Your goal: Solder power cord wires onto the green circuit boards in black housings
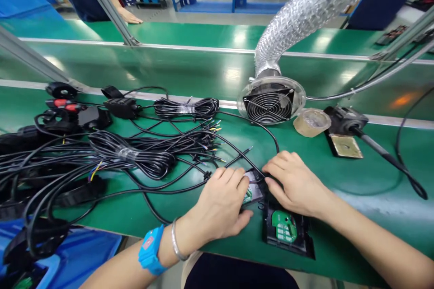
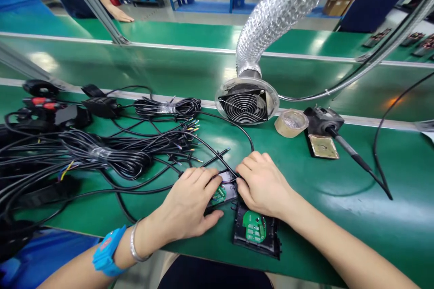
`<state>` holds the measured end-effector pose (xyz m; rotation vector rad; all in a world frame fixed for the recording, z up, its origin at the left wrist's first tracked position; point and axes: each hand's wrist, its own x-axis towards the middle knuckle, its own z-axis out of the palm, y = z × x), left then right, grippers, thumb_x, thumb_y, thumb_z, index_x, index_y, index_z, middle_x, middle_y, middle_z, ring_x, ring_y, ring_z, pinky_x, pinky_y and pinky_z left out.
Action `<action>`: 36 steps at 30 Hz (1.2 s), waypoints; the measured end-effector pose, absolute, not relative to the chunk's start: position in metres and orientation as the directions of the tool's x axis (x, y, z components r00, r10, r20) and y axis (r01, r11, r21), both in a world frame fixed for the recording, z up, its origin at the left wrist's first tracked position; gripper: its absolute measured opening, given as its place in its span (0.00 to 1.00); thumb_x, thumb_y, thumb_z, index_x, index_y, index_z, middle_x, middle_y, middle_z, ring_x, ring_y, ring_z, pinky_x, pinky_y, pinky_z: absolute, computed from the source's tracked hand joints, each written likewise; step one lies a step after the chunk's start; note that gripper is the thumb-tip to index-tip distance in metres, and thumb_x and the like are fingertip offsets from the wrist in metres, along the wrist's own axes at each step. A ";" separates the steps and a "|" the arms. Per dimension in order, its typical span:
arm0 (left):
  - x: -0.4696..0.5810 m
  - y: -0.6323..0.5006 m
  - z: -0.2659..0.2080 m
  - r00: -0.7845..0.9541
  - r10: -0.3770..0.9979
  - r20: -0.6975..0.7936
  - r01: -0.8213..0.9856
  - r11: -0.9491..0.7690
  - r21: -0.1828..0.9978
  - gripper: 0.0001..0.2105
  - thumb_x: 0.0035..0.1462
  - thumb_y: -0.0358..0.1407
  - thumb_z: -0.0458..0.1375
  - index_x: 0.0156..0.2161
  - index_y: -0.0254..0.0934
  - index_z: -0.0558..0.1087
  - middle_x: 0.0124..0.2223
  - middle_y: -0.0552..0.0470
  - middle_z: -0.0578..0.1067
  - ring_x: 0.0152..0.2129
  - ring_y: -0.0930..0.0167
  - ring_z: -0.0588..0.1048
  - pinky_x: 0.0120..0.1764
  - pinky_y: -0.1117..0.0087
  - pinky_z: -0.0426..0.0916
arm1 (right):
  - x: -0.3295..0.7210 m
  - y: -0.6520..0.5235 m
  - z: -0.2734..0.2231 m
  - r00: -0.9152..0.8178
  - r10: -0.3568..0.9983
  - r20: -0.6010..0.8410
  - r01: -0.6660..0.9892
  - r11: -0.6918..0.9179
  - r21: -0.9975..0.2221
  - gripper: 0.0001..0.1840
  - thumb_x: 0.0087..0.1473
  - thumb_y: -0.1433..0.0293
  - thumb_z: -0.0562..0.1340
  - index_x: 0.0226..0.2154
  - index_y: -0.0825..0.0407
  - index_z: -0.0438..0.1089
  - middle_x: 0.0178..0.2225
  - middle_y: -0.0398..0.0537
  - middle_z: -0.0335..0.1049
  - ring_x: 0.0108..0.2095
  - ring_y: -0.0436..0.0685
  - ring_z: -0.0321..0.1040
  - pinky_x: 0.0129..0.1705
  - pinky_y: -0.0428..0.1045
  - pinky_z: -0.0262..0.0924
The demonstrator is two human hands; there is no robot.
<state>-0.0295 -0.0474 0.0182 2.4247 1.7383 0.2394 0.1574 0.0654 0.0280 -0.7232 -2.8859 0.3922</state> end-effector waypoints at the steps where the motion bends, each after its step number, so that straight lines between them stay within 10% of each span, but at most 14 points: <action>1: -0.028 -0.047 0.015 0.321 0.945 0.057 0.922 -0.325 0.208 0.26 0.52 0.47 0.57 0.51 0.30 0.67 0.54 0.38 0.67 0.47 0.57 0.66 0.48 0.56 0.62 | 0.159 0.068 0.028 -0.884 0.465 0.053 0.430 0.852 -0.297 0.11 0.56 0.75 0.53 0.37 0.54 0.70 0.35 0.51 0.70 0.39 0.58 0.60 0.42 0.55 0.50; 8: -0.033 -0.045 0.001 0.342 0.934 0.106 0.906 -0.358 0.226 0.25 0.57 0.46 0.53 0.55 0.30 0.64 0.60 0.38 0.63 0.50 0.58 0.67 0.49 0.58 0.63 | 0.167 0.098 0.023 -0.969 0.241 -0.055 0.243 0.891 -0.383 0.10 0.59 0.74 0.54 0.34 0.51 0.70 0.31 0.44 0.71 0.35 0.52 0.65 0.54 0.57 0.45; 27: -0.036 -0.040 -0.004 0.350 0.927 0.136 0.886 -0.375 0.272 0.21 0.59 0.42 0.51 0.57 0.44 0.61 0.59 0.38 0.62 0.50 0.57 0.66 0.47 0.56 0.64 | 0.166 0.099 0.000 -0.958 0.097 0.270 0.069 0.991 -0.112 0.13 0.56 0.79 0.52 0.23 0.53 0.61 0.22 0.42 0.56 0.24 0.49 0.51 0.34 0.48 0.53; 36: -0.042 -0.036 -0.002 0.337 0.934 0.121 0.888 -0.358 0.288 0.19 0.59 0.41 0.51 0.56 0.42 0.63 0.59 0.39 0.62 0.52 0.58 0.66 0.49 0.57 0.63 | 0.167 0.102 -0.004 -0.960 0.072 0.270 0.026 0.985 -0.170 0.10 0.57 0.79 0.52 0.37 0.54 0.66 0.27 0.45 0.66 0.28 0.50 0.59 0.35 0.50 0.54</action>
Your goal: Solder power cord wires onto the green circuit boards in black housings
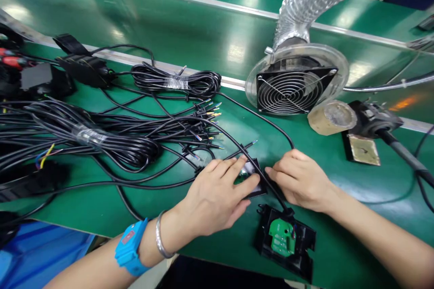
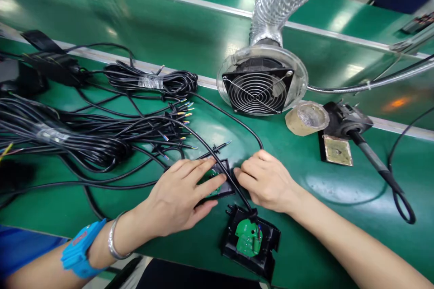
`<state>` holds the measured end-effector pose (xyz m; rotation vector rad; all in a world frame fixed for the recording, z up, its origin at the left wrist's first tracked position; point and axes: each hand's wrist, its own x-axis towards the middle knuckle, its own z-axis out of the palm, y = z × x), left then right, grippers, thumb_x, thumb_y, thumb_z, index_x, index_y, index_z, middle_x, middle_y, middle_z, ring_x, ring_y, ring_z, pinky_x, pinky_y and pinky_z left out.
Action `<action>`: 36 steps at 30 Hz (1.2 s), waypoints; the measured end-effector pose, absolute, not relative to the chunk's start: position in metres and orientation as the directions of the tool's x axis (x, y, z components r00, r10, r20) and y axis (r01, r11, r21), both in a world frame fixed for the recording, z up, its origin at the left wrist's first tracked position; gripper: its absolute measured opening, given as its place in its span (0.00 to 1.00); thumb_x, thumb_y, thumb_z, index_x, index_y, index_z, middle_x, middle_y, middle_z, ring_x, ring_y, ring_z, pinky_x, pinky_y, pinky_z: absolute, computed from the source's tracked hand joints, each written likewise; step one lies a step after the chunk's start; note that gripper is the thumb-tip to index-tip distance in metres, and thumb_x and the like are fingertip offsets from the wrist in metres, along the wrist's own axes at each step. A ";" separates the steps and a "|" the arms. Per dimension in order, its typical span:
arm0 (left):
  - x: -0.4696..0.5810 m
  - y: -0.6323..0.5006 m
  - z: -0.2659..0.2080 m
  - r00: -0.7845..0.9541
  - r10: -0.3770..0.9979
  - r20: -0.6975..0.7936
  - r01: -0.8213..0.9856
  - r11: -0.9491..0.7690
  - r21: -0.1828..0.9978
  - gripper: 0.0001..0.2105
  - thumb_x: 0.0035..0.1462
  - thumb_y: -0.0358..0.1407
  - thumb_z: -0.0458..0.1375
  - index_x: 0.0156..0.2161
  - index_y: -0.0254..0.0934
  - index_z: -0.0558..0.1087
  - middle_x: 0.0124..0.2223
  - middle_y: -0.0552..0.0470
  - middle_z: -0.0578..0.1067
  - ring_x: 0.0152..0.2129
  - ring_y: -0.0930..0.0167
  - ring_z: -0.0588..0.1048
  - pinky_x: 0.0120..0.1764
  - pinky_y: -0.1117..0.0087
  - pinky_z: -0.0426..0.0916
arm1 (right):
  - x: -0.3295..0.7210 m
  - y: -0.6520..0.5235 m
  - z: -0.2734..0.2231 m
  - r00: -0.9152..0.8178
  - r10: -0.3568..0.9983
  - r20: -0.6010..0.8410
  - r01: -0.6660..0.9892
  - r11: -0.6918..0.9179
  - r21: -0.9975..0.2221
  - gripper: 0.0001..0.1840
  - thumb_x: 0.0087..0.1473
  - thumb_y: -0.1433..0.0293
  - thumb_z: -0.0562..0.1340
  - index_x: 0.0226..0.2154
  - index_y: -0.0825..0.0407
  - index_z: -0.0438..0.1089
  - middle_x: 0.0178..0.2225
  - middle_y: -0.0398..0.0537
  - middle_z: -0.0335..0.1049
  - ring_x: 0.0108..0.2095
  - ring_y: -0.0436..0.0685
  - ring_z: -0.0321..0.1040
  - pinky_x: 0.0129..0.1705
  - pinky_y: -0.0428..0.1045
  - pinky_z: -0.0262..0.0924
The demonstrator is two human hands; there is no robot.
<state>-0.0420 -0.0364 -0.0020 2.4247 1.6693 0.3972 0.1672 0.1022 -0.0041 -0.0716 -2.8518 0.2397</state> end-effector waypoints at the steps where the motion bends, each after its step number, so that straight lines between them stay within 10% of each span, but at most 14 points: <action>1: -0.043 -0.036 -0.002 0.340 0.933 0.115 0.887 -0.359 0.291 0.19 0.60 0.41 0.51 0.56 0.42 0.63 0.59 0.39 0.62 0.52 0.58 0.65 0.49 0.57 0.62 | 0.166 0.103 -0.005 -0.962 0.070 0.263 0.030 0.988 -0.151 0.10 0.57 0.79 0.52 0.36 0.54 0.67 0.26 0.45 0.66 0.27 0.50 0.59 0.35 0.50 0.54; 12: -0.026 -0.034 0.001 0.275 0.959 0.067 0.937 -0.283 0.204 0.21 0.60 0.42 0.50 0.56 0.38 0.67 0.58 0.37 0.63 0.52 0.55 0.64 0.51 0.54 0.59 | 0.155 0.088 -0.005 -0.981 0.085 0.174 0.080 0.996 -0.038 0.16 0.61 0.77 0.49 0.25 0.54 0.67 0.25 0.48 0.64 0.27 0.53 0.54 0.34 0.51 0.48; 18: -0.016 -0.042 0.007 0.239 0.964 0.120 0.957 -0.255 0.142 0.20 0.60 0.40 0.50 0.55 0.36 0.67 0.57 0.43 0.65 0.53 0.60 0.62 0.53 0.54 0.53 | 0.163 0.095 -0.014 -0.956 0.173 0.236 0.135 0.976 -0.172 0.12 0.59 0.76 0.52 0.37 0.53 0.70 0.37 0.51 0.68 0.40 0.56 0.58 0.49 0.55 0.51; 25: -0.007 -0.044 0.000 0.273 0.954 0.122 0.949 -0.287 0.126 0.19 0.61 0.33 0.49 0.56 0.30 0.63 0.49 0.46 0.71 0.47 0.64 0.66 0.49 0.56 0.54 | 0.163 0.098 -0.022 -0.912 0.306 0.272 0.164 0.882 -0.442 0.09 0.60 0.71 0.55 0.37 0.54 0.71 0.31 0.48 0.66 0.35 0.53 0.58 0.40 0.51 0.50; 36: -0.029 -0.054 0.008 0.297 0.927 0.230 0.939 -0.327 0.109 0.21 0.62 0.35 0.53 0.60 0.36 0.59 0.52 0.50 0.73 0.53 0.67 0.66 0.57 0.59 0.51 | 0.146 0.107 0.001 -0.960 0.278 0.027 0.243 0.881 -0.406 0.09 0.53 0.76 0.59 0.22 0.53 0.67 0.25 0.44 0.63 0.34 0.53 0.56 0.41 0.51 0.45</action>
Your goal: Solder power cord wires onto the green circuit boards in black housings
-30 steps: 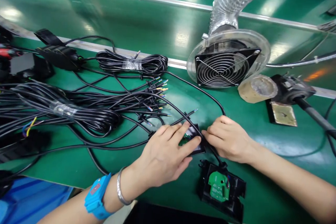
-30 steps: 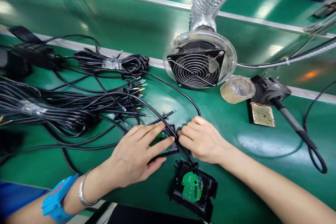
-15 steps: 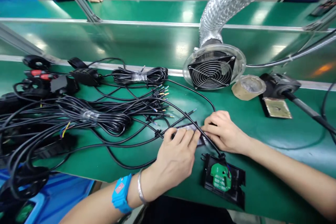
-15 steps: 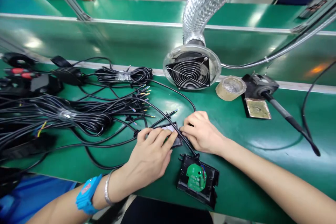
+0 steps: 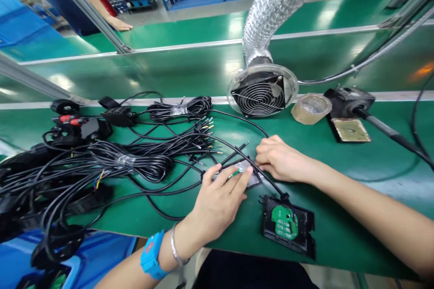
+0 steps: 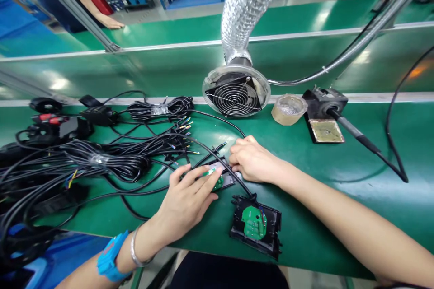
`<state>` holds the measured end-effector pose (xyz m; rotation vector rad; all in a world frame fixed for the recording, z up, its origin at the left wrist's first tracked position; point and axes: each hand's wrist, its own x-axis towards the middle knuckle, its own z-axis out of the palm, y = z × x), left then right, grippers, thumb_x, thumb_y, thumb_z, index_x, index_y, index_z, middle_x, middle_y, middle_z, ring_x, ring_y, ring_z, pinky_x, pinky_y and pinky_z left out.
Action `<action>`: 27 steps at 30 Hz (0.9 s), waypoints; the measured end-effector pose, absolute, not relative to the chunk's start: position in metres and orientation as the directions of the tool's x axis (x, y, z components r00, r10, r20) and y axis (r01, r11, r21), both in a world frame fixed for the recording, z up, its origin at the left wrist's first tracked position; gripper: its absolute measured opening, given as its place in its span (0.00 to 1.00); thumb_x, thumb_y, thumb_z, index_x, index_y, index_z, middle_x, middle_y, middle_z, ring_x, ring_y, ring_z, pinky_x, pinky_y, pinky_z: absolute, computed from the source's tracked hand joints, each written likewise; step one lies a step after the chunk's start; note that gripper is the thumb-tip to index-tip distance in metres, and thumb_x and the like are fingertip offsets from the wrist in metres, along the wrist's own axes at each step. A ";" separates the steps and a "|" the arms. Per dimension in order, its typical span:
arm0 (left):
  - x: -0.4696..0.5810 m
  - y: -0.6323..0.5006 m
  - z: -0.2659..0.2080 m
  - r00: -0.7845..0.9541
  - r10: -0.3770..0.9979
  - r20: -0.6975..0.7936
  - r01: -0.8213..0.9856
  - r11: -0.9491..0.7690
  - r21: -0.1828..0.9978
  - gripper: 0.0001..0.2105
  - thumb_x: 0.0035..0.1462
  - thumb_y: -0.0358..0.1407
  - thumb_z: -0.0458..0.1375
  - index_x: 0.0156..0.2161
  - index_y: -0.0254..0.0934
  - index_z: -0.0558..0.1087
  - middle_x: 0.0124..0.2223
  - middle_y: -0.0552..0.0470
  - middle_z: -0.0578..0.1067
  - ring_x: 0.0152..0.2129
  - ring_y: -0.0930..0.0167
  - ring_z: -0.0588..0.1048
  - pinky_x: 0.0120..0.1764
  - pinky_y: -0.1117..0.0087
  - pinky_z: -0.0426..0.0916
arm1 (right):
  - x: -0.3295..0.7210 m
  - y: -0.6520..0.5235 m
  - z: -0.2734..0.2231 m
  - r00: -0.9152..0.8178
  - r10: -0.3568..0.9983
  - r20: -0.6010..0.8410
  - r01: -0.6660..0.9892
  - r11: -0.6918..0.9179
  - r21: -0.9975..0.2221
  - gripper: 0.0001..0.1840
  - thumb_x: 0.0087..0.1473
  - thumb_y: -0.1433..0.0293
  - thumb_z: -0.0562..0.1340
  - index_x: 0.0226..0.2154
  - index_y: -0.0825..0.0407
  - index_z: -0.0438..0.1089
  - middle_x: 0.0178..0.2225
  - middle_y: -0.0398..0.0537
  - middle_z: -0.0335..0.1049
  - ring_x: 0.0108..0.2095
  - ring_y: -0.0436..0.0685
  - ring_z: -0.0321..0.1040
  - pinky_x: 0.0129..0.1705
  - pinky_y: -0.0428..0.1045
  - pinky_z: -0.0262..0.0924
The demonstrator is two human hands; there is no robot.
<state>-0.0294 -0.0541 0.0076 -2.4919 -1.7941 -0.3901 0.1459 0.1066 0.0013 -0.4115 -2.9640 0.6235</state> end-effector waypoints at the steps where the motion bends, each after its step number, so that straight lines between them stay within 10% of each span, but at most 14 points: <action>1: -0.026 -0.057 0.004 0.294 0.927 0.232 0.943 -0.322 0.089 0.22 0.63 0.32 0.51 0.61 0.34 0.57 0.53 0.48 0.73 0.53 0.67 0.66 0.57 0.59 0.52 | 0.146 0.107 0.002 -0.959 0.283 0.020 0.250 0.878 -0.408 0.10 0.53 0.77 0.58 0.22 0.54 0.66 0.25 0.44 0.63 0.34 0.53 0.57 0.41 0.51 0.46; 7: -0.013 -0.059 -0.005 0.228 0.946 0.229 0.953 -0.265 0.150 0.28 0.60 0.27 0.49 0.63 0.21 0.46 0.56 0.35 0.68 0.53 0.61 0.66 0.53 0.55 0.56 | 0.152 0.105 0.006 -0.950 0.310 0.022 0.273 0.865 -0.421 0.10 0.53 0.75 0.57 0.24 0.52 0.70 0.25 0.45 0.64 0.33 0.53 0.59 0.41 0.51 0.49; 19: -0.003 -0.061 0.004 0.412 0.883 0.224 0.833 -0.465 0.301 0.14 0.59 0.29 0.47 0.49 0.34 0.68 0.50 0.47 0.71 0.50 0.65 0.66 0.52 0.63 0.60 | 0.085 0.073 0.044 -0.789 0.599 0.135 0.559 0.792 -0.246 0.10 0.59 0.66 0.55 0.31 0.55 0.66 0.30 0.50 0.67 0.27 0.53 0.64 0.29 0.48 0.54; 27: 0.043 -0.055 0.004 0.456 0.878 0.145 0.751 -0.467 0.466 0.43 0.42 0.56 0.61 0.57 0.28 0.59 0.53 0.35 0.64 0.50 0.54 0.64 0.53 0.52 0.61 | 0.109 0.060 0.067 -0.689 0.631 0.357 0.433 0.753 -0.495 0.09 0.60 0.65 0.53 0.32 0.53 0.59 0.27 0.43 0.62 0.26 0.50 0.58 0.30 0.46 0.50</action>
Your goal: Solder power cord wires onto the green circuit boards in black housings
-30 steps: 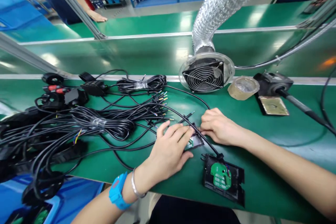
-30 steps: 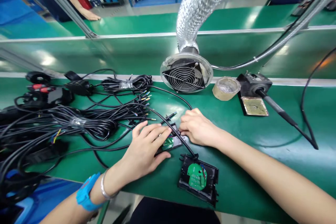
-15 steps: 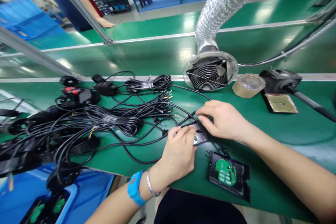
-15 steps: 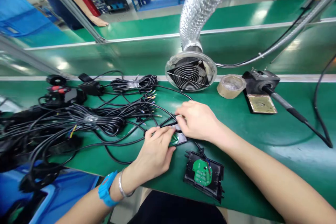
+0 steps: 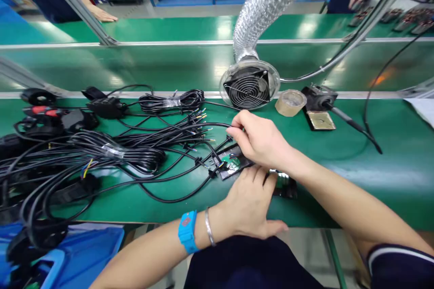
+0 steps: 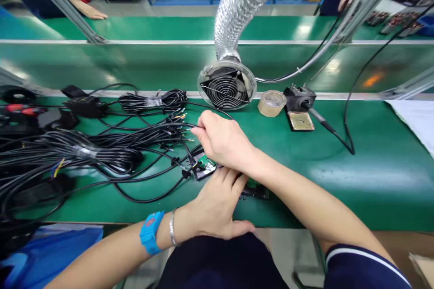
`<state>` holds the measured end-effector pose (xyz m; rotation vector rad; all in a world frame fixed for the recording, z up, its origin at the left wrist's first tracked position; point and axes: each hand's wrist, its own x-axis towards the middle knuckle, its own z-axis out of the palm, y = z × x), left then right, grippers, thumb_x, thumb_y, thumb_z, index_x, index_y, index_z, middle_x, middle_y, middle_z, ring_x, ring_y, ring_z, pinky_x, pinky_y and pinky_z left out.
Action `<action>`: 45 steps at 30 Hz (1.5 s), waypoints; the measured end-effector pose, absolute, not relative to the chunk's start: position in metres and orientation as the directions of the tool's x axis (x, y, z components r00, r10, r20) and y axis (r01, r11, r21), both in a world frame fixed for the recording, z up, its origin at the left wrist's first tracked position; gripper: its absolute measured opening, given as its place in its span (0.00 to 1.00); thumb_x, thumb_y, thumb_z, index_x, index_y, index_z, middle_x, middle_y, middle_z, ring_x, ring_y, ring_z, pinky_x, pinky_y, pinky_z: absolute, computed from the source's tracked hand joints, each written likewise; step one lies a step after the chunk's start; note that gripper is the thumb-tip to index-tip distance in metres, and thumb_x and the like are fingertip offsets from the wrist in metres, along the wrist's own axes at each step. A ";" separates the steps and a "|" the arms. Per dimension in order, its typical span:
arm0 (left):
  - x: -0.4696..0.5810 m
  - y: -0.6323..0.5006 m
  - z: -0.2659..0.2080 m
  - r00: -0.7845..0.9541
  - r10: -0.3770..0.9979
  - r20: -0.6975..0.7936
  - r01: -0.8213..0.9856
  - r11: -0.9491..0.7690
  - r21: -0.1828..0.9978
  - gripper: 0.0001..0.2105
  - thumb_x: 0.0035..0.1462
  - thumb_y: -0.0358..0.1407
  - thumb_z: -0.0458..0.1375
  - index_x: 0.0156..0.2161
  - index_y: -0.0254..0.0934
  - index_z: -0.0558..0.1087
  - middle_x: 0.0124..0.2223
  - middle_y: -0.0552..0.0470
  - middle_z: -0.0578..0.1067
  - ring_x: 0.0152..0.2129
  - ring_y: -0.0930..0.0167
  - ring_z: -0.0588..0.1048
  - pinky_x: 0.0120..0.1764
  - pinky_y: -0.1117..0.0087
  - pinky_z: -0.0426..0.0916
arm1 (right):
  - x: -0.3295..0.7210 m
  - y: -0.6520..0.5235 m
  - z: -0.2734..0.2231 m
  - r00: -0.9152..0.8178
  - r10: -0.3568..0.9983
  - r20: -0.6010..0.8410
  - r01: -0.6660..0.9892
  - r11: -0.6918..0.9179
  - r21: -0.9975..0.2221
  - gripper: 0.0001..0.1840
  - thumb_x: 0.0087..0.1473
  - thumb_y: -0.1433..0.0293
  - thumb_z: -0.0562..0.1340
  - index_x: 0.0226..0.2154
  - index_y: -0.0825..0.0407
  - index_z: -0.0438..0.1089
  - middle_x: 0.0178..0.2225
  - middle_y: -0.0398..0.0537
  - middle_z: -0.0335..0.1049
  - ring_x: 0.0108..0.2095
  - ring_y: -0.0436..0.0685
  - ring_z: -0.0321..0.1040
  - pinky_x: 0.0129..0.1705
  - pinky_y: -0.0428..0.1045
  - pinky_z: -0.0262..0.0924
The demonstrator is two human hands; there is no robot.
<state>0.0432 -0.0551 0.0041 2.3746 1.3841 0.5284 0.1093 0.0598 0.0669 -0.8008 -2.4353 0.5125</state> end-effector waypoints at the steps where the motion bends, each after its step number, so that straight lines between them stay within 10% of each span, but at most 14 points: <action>1: 0.052 -0.055 0.000 0.409 0.900 0.153 0.786 -0.432 0.443 0.48 0.39 0.62 0.61 0.57 0.26 0.59 0.52 0.33 0.64 0.48 0.52 0.64 0.52 0.50 0.62 | 0.107 0.059 0.068 -0.689 0.646 0.330 0.444 0.735 -0.513 0.08 0.60 0.65 0.53 0.32 0.53 0.58 0.26 0.42 0.62 0.25 0.49 0.58 0.29 0.45 0.49; 5: 0.084 -0.052 -0.015 0.195 0.959 0.203 0.902 -0.257 0.347 0.56 0.31 0.70 0.56 0.55 0.21 0.61 0.50 0.25 0.64 0.48 0.46 0.65 0.50 0.46 0.61 | 0.096 0.057 0.072 -0.686 0.685 0.247 0.419 0.648 -0.636 0.09 0.60 0.66 0.54 0.30 0.52 0.58 0.22 0.39 0.62 0.22 0.47 0.58 0.26 0.44 0.49; 10: 0.093 -0.055 -0.020 0.031 0.958 0.285 0.931 -0.131 0.340 0.37 0.37 0.64 0.61 0.41 0.31 0.70 0.47 0.36 0.67 0.46 0.52 0.66 0.47 0.51 0.65 | 0.093 0.059 0.073 -0.700 0.710 -0.076 0.296 0.192 -0.936 0.13 0.60 0.60 0.53 0.30 0.51 0.56 0.23 0.37 0.65 0.12 0.44 0.57 0.14 0.41 0.50; 15: 0.063 -0.088 -0.026 0.167 0.940 0.298 0.859 -0.287 0.423 0.23 0.48 0.55 0.61 0.32 0.33 0.70 0.37 0.44 0.69 0.46 0.56 0.67 0.49 0.55 0.66 | 0.097 0.067 0.067 -0.674 0.714 -0.188 0.259 -0.010 -0.966 0.12 0.58 0.63 0.55 0.28 0.52 0.56 0.22 0.38 0.65 0.12 0.46 0.60 0.12 0.42 0.54; 19: 0.018 -0.120 -0.022 0.300 0.905 0.301 0.775 -0.416 0.476 0.07 0.50 0.35 0.58 0.34 0.34 0.68 0.38 0.46 0.69 0.52 0.56 0.64 0.53 0.57 0.63 | 0.107 0.079 0.052 -0.637 0.769 -0.060 0.398 0.260 -0.880 0.07 0.57 0.66 0.57 0.33 0.52 0.58 0.23 0.40 0.66 0.15 0.47 0.61 0.17 0.44 0.57; 21: -0.007 -0.130 -0.015 0.311 0.912 0.267 0.758 -0.407 0.509 0.09 0.47 0.33 0.57 0.37 0.35 0.67 0.41 0.46 0.69 0.53 0.57 0.63 0.54 0.57 0.62 | 0.113 0.082 0.042 -0.675 0.712 0.193 0.462 0.612 -0.641 0.06 0.55 0.70 0.58 0.37 0.53 0.62 0.30 0.47 0.69 0.25 0.52 0.67 0.28 0.49 0.63; 24: -0.032 -0.136 -0.007 0.244 0.946 0.211 0.774 -0.322 0.546 0.15 0.44 0.30 0.56 0.40 0.35 0.65 0.47 0.44 0.67 0.52 0.59 0.64 0.53 0.57 0.61 | 0.118 0.078 0.031 -0.876 0.266 0.403 0.254 0.964 -0.084 0.07 0.55 0.76 0.55 0.35 0.52 0.67 0.44 0.53 0.68 0.46 0.60 0.63 0.48 0.59 0.57; 26: -0.040 -0.136 -0.005 0.196 0.963 0.184 0.791 -0.266 0.550 0.17 0.43 0.30 0.56 0.42 0.35 0.65 0.50 0.43 0.66 0.51 0.60 0.64 0.53 0.57 0.61 | 0.121 0.071 0.028 -0.956 -0.024 0.294 -0.009 0.999 0.053 0.08 0.56 0.76 0.54 0.30 0.53 0.67 0.39 0.51 0.70 0.48 0.59 0.61 0.54 0.61 0.49; 33: -0.041 -0.129 -0.009 0.089 0.979 0.186 0.796 -0.182 0.577 0.22 0.37 0.29 0.55 0.44 0.34 0.63 0.47 0.44 0.68 0.47 0.61 0.66 0.50 0.58 0.62 | 0.127 0.042 0.026 -0.990 -0.127 0.062 -0.132 0.988 -0.079 0.12 0.62 0.73 0.50 0.30 0.54 0.65 0.26 0.45 0.63 0.27 0.51 0.55 0.32 0.49 0.48; 38: -0.041 -0.128 -0.014 0.060 0.972 0.227 0.799 -0.183 0.573 0.18 0.44 0.34 0.58 0.43 0.35 0.62 0.47 0.44 0.69 0.45 0.60 0.68 0.47 0.58 0.63 | 0.122 0.025 0.034 -0.972 0.079 -0.221 0.185 0.836 -0.516 0.14 0.64 0.68 0.48 0.28 0.52 0.59 0.25 0.41 0.61 0.25 0.48 0.55 0.29 0.45 0.47; 45: -0.045 -0.127 -0.023 0.092 0.938 0.335 0.786 -0.275 0.553 0.23 0.46 0.34 0.58 0.49 0.33 0.61 0.49 0.42 0.69 0.47 0.60 0.68 0.48 0.57 0.63 | 0.107 0.029 0.036 -0.865 0.120 -0.487 0.394 0.763 -0.511 0.15 0.62 0.68 0.48 0.24 0.52 0.53 0.23 0.41 0.59 0.24 0.49 0.52 0.29 0.46 0.44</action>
